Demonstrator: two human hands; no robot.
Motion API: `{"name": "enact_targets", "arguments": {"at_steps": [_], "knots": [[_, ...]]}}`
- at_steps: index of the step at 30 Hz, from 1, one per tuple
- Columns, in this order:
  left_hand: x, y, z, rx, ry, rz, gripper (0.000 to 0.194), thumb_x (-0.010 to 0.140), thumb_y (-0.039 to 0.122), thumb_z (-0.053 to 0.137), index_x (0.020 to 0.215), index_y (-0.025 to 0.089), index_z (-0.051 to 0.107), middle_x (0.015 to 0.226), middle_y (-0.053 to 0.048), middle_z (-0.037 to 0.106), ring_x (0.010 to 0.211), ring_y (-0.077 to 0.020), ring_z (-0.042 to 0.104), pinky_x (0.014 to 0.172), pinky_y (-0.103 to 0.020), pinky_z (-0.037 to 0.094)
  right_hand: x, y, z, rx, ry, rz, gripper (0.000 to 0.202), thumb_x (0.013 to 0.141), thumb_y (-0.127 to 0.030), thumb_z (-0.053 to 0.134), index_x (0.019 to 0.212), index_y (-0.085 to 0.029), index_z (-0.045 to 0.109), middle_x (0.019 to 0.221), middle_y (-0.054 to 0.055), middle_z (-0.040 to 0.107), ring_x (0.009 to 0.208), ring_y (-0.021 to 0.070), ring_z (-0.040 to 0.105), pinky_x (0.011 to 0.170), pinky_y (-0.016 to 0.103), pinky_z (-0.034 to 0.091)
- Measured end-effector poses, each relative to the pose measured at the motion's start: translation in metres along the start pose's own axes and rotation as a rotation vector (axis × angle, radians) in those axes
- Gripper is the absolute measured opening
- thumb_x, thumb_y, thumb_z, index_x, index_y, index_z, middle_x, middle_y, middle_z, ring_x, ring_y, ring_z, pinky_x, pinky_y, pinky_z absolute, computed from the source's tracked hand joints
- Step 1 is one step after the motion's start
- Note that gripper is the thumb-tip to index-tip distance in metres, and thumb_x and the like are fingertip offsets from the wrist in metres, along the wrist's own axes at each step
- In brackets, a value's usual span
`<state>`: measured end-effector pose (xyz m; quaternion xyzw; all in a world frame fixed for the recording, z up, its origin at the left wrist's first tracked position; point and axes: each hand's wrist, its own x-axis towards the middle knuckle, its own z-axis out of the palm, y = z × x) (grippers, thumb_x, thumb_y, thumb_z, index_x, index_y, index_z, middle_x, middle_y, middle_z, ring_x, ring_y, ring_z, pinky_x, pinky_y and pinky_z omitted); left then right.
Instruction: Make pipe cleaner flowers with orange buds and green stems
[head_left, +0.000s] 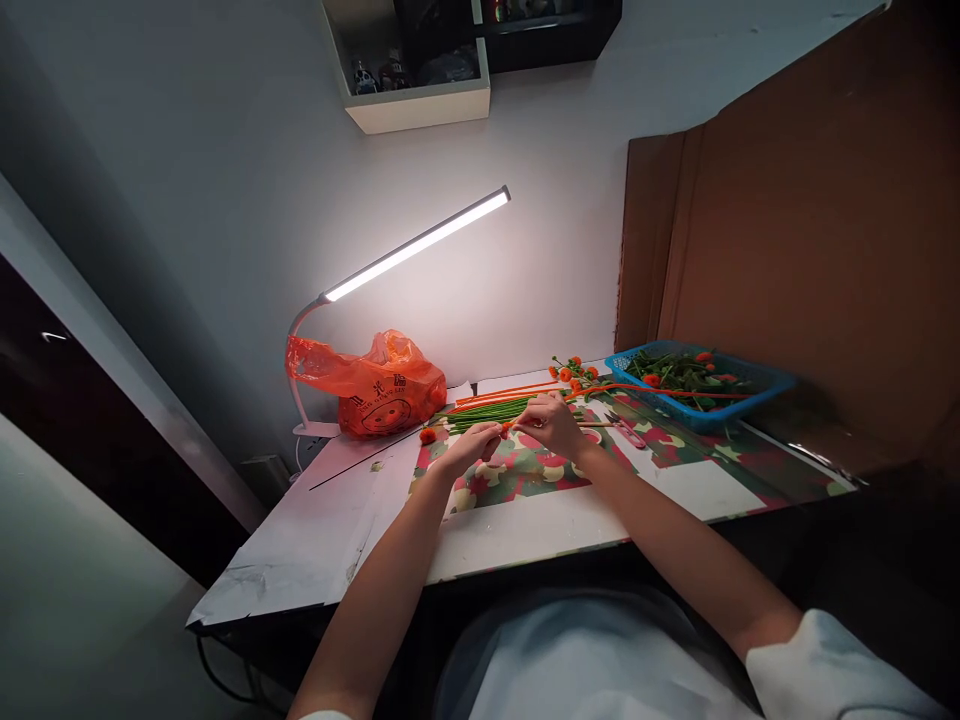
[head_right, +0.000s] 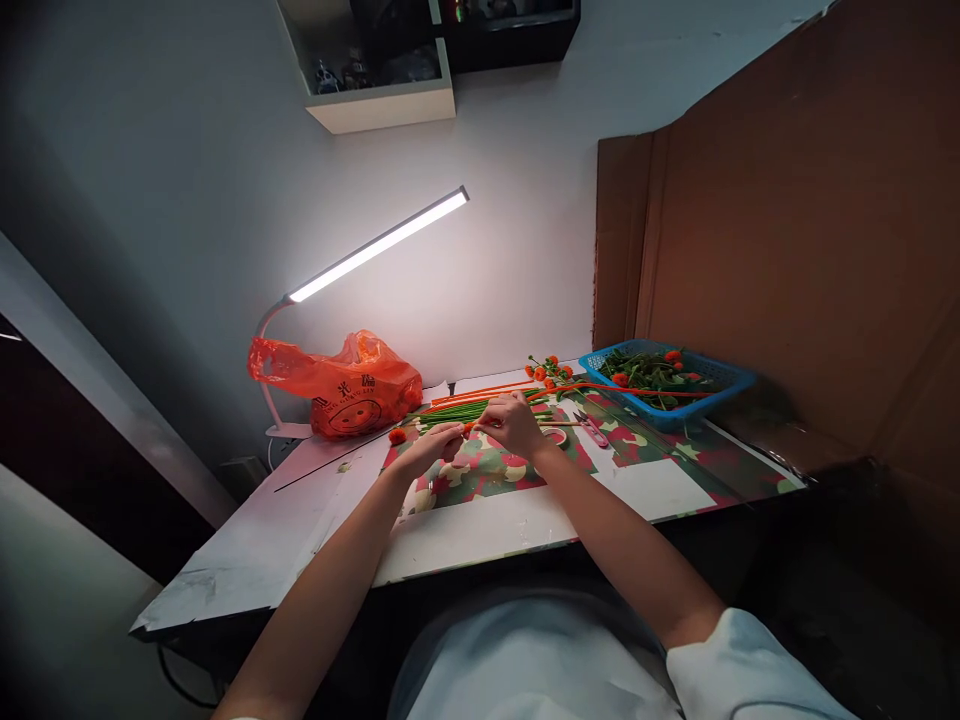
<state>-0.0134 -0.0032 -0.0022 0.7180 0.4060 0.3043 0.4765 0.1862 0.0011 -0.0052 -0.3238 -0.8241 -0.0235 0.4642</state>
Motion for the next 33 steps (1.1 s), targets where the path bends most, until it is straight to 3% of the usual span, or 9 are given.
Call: {"name": "enact_targets", "arguments": {"at_steps": [5, 9, 14, 19, 25, 33], "knots": [[0.000, 0.001, 0.002, -0.062, 0.008, 0.060, 0.036, 0.084, 0.044, 0.044, 0.060, 0.020, 0.030, 0.052, 0.007, 0.029, 0.047, -0.0078, 0.028, 0.050, -0.023, 0.029, 0.000, -0.004, -0.004, 0.092, 0.023, 0.020, 0.030, 0.086, -0.040, 0.060, 0.065, -0.019, 0.067, 0.066, 0.002, 0.065, 0.069, 0.0157, 0.055, 0.077, 0.032, 0.030], [-0.001, 0.005, 0.004, -0.133, 0.005, 0.078, 0.038, 0.084, 0.047, 0.046, 0.062, 0.020, 0.031, 0.054, 0.007, 0.028, 0.048, -0.0073, 0.024, 0.050, -0.023, 0.027, 0.001, -0.007, -0.006, 0.191, 0.017, 0.060, 0.033, 0.085, -0.043, 0.059, 0.064, -0.019, 0.067, 0.065, 0.003, 0.063, 0.065, 0.0155, 0.054, 0.067, 0.030, 0.034], [-0.002, 0.009, 0.004, -0.257, -0.042, 0.077, 0.040, 0.084, 0.050, 0.050, 0.065, 0.020, 0.031, 0.055, 0.008, 0.023, 0.049, -0.0067, 0.018, 0.050, -0.023, 0.022, 0.003, -0.005, -0.003, 0.376, 0.016, 0.140, 0.036, 0.081, -0.049, 0.060, 0.066, -0.018, 0.068, 0.061, 0.003, 0.060, 0.058, 0.0145, 0.051, 0.055, 0.027, 0.037], [-0.003, 0.009, 0.003, -0.344, -0.090, 0.071, 0.038, 0.083, 0.049, 0.055, 0.069, 0.018, 0.038, 0.056, 0.008, 0.021, 0.048, -0.0062, 0.017, 0.049, -0.023, 0.018, 0.002, 0.003, 0.004, 0.544, 0.032, 0.224, 0.034, 0.075, -0.051, 0.066, 0.068, -0.018, 0.069, 0.066, 0.003, 0.063, 0.061, 0.0151, 0.054, 0.055, 0.028, 0.042], [-0.006, 0.011, -0.001, -0.364, -0.168, 0.050, 0.037, 0.081, 0.049, 0.059, 0.071, 0.017, 0.044, 0.054, 0.009, 0.020, 0.048, -0.0054, 0.016, 0.049, -0.022, 0.017, 0.000, 0.004, 0.001, 0.692, -0.082, 0.310, 0.033, 0.075, -0.051, 0.065, 0.078, -0.019, 0.072, 0.078, 0.005, 0.068, 0.069, 0.0166, 0.059, 0.058, 0.027, 0.046], [-0.010, 0.012, -0.010, -0.365, -0.278, 0.026, 0.036, 0.079, 0.048, 0.061, 0.075, 0.013, 0.055, 0.051, 0.009, 0.020, 0.047, -0.0054, 0.017, 0.049, -0.023, 0.019, 0.003, 0.013, 0.001, 0.666, 0.017, 0.376, 0.033, 0.070, -0.049, 0.069, 0.073, -0.016, 0.072, 0.069, 0.005, 0.066, 0.061, 0.0154, 0.057, 0.051, 0.026, 0.042]]}}
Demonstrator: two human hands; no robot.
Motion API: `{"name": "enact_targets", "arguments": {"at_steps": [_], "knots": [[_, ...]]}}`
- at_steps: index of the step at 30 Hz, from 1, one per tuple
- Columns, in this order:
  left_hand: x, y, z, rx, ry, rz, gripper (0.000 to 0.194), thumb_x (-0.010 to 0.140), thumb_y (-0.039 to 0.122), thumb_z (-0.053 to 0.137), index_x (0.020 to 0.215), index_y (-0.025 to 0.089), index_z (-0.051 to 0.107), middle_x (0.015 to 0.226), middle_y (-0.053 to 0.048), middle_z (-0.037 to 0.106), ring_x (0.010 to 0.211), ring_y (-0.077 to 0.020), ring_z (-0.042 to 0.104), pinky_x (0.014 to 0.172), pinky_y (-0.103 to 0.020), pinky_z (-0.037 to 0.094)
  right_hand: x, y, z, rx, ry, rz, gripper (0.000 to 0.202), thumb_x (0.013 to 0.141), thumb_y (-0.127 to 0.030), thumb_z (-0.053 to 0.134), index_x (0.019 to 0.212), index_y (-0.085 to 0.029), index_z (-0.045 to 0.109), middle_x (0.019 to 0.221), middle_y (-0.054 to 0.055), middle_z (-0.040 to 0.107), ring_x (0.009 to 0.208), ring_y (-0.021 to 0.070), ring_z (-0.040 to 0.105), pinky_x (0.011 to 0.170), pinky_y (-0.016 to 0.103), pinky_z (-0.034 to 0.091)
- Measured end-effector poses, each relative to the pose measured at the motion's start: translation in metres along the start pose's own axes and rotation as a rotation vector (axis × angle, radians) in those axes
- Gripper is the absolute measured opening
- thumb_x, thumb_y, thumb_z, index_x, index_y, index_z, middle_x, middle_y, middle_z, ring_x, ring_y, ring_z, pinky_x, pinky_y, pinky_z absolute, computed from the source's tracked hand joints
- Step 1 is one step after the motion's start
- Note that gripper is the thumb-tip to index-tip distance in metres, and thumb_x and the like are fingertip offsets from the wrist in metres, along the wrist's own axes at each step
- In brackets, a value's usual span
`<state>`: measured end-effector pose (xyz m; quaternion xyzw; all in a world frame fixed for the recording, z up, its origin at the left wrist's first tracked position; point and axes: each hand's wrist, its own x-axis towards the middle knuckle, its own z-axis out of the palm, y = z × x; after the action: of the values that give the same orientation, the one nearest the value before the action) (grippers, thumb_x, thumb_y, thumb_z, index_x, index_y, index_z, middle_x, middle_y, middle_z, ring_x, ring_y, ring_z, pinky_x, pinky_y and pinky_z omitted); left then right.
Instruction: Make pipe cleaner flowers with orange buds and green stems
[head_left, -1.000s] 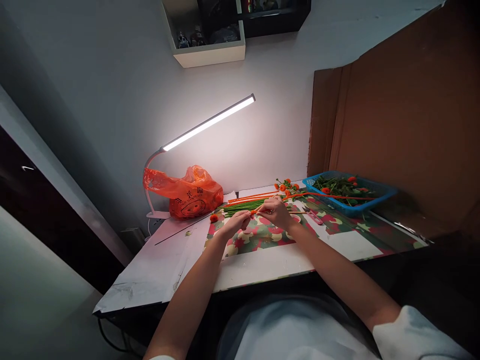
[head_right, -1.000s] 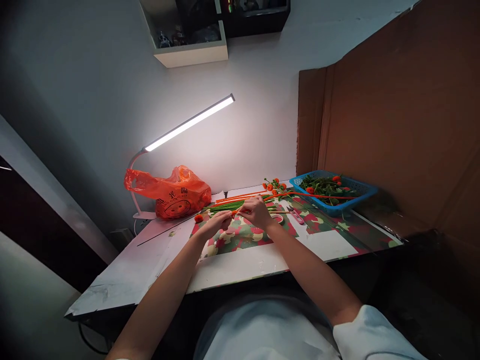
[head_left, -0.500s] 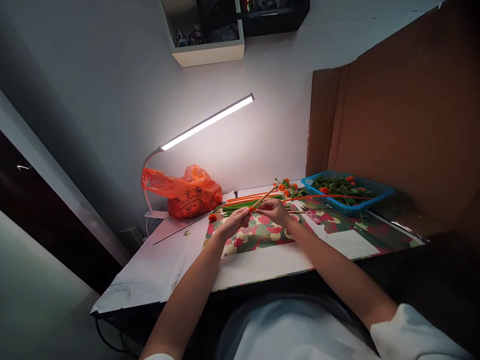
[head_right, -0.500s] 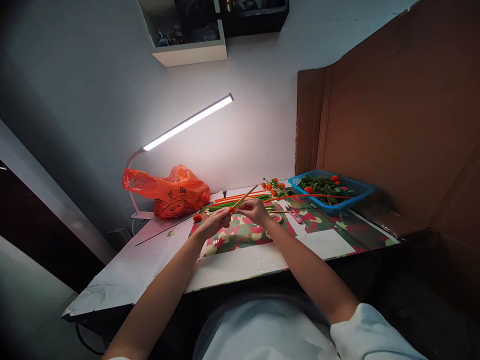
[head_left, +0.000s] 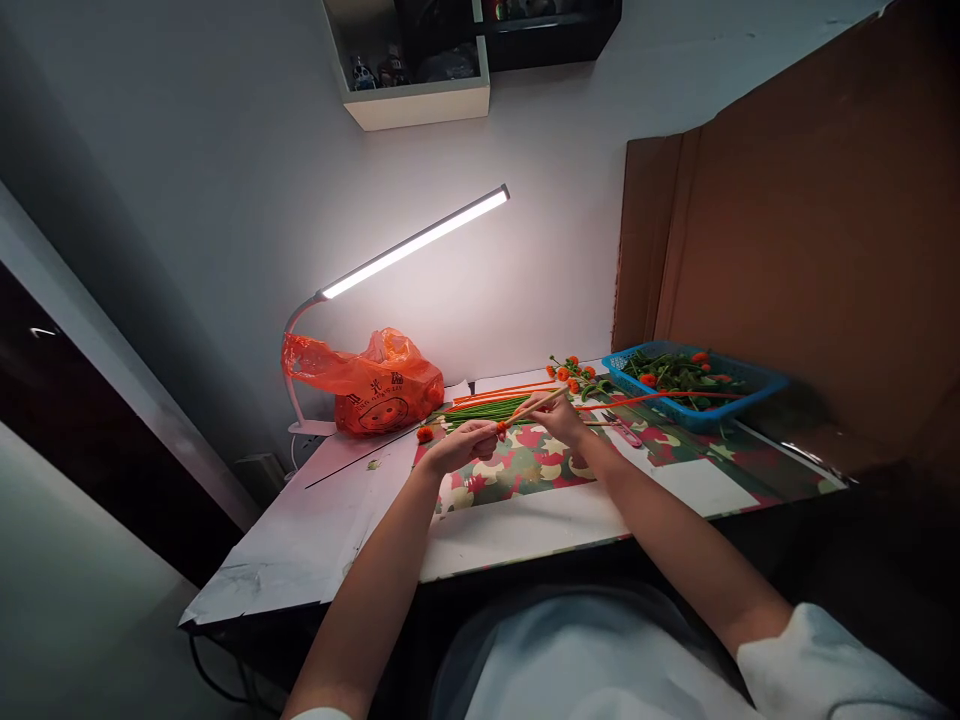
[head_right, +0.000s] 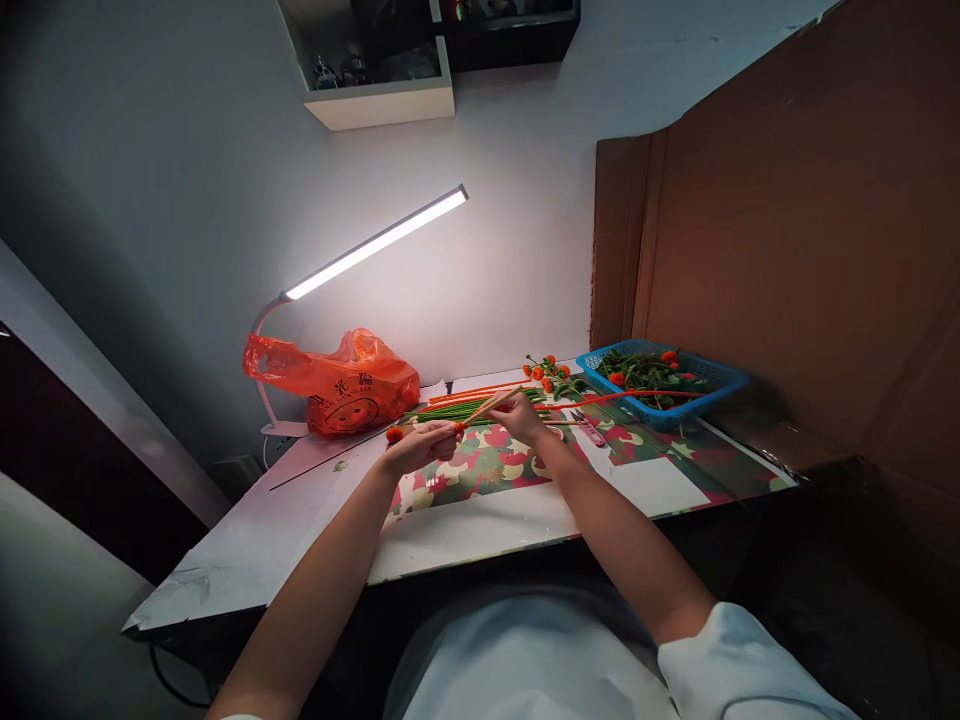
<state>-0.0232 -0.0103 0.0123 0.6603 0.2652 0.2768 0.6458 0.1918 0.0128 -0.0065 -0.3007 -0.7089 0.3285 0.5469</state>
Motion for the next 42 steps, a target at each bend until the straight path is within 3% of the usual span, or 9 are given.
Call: {"name": "enact_targets", "arguments": {"at_steps": [9, 19, 29, 38, 42], "knots": [[-0.004, 0.000, -0.004, 0.103, -0.197, -0.148, 0.036, 0.080, 0.044, 0.062, 0.073, 0.010, 0.059, 0.049, 0.008, 0.022, 0.046, -0.0054, 0.019, 0.047, -0.024, 0.016, 0.002, -0.004, -0.010, -0.080, 0.022, -0.138, 0.035, 0.072, -0.051, 0.068, 0.070, -0.017, 0.072, 0.066, 0.005, 0.064, 0.060, 0.0150, 0.054, 0.054, 0.027, 0.042], [-0.006, 0.005, -0.004, 0.270, -0.214, -0.242, 0.036, 0.080, 0.045, 0.059, 0.075, 0.010, 0.065, 0.046, 0.007, 0.027, 0.045, -0.0068, 0.026, 0.046, -0.023, 0.026, -0.001, -0.008, -0.009, -0.157, -0.003, -0.220, 0.032, 0.075, -0.049, 0.069, 0.071, -0.018, 0.073, 0.063, 0.004, 0.062, 0.058, 0.0140, 0.052, 0.053, 0.027, 0.040], [-0.006, 0.005, -0.006, 0.262, -0.292, -0.346, 0.036, 0.081, 0.047, 0.058, 0.077, 0.011, 0.066, 0.045, 0.006, 0.033, 0.043, -0.0077, 0.028, 0.046, -0.024, 0.028, -0.005, -0.018, -0.007, -0.227, -0.050, -0.315, 0.032, 0.077, -0.048, 0.067, 0.068, -0.018, 0.072, 0.059, 0.003, 0.062, 0.055, 0.0130, 0.051, 0.054, 0.026, 0.039], [-0.004, -0.001, -0.008, 0.419, -0.205, -0.382, 0.041, 0.078, 0.052, 0.058, 0.075, 0.012, 0.066, 0.044, 0.006, 0.034, 0.042, -0.0078, 0.029, 0.046, -0.024, 0.023, -0.008, -0.020, -0.003, -0.413, -0.063, -0.361, 0.034, 0.082, -0.050, 0.061, 0.069, -0.021, 0.073, 0.060, 0.002, 0.061, 0.059, 0.0133, 0.050, 0.066, 0.029, 0.036], [-0.001, -0.002, -0.003, 0.475, -0.074, -0.373, 0.044, 0.074, 0.057, 0.059, 0.073, 0.013, 0.064, 0.046, 0.007, 0.032, 0.042, -0.0071, 0.026, 0.045, -0.024, 0.021, -0.008, -0.021, -0.003, -0.464, -0.046, -0.376, 0.034, 0.085, -0.048, 0.059, 0.068, -0.021, 0.072, 0.059, 0.001, 0.061, 0.060, 0.0135, 0.051, 0.072, 0.031, 0.034]]}}
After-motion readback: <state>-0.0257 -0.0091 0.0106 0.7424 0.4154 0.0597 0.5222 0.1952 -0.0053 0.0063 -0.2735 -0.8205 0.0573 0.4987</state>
